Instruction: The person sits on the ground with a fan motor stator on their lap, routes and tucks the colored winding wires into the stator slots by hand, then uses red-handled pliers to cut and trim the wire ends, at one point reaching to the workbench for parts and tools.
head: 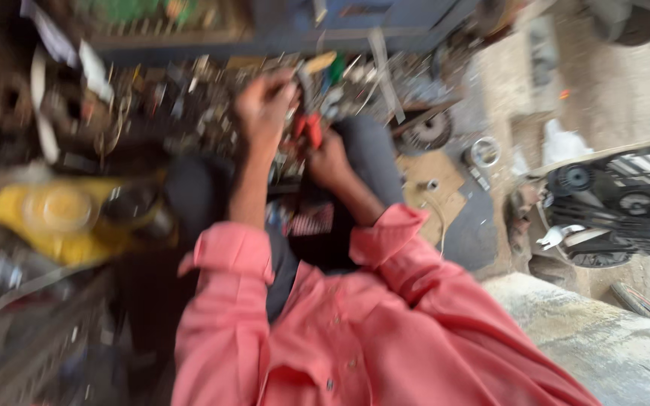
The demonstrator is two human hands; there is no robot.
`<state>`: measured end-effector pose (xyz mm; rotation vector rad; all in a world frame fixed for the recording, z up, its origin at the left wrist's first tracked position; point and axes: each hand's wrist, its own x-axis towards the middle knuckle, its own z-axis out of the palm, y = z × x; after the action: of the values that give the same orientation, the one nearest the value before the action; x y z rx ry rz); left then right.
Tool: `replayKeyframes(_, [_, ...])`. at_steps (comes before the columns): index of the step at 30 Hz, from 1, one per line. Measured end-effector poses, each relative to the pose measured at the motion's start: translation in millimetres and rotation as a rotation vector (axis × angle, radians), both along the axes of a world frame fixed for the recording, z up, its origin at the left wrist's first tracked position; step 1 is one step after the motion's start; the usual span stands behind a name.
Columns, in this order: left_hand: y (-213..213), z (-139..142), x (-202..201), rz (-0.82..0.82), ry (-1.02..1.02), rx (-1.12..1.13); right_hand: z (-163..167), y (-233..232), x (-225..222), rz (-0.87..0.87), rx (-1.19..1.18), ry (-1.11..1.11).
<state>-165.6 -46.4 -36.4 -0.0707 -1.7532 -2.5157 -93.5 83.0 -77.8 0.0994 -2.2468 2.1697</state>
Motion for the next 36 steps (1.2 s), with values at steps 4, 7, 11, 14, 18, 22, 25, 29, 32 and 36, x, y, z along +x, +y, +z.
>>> replayKeyframes(4, [-3, -4, 1, 0.019, 0.115, -0.039, -6, -1, 0, 0.066, -0.089, -0.015])
replayKeyframes(7, [0, -4, 1, 0.026, 0.124, -0.008, -5, -1, -1, 0.091, -0.145, -0.007])
replayKeyframes(11, [2, 3, 3, 0.096, 0.147, -0.148, 0, -2, -1, 0.088, -0.15, -0.025])
replayKeyframes(14, [0, 14, 8, 0.129, 0.207, -0.237, 2, -1, -1, 0.105, -0.132, -0.024])
replayKeyframes(18, [-1, 28, 14, 0.248, 0.44, -0.48, -1, 1, -1, 0.118, -0.137, -0.009])
replayKeyframes(22, [-3, 36, 14, 0.292, 0.527, -0.642, -7, 2, -1, 0.089, -0.112, -0.017])
replayKeyframes(25, [-7, 38, 14, 0.256, 0.549, -0.659, -10, 2, 0, 0.048, -0.061, 0.011])
replayKeyframes(29, [-11, 37, 14, 0.196, 0.509, -0.621, -13, 3, 2, 0.021, 0.006, 0.021])
replayKeyframes(32, [-12, 35, 11, 0.24, 0.593, -0.672, -15, 3, 2, 0.009, 0.048, 0.031])
replayKeyframes(36, [-13, 33, 10, 0.24, 0.607, -0.686, -14, 3, 2, -0.005, 0.095, 0.071])
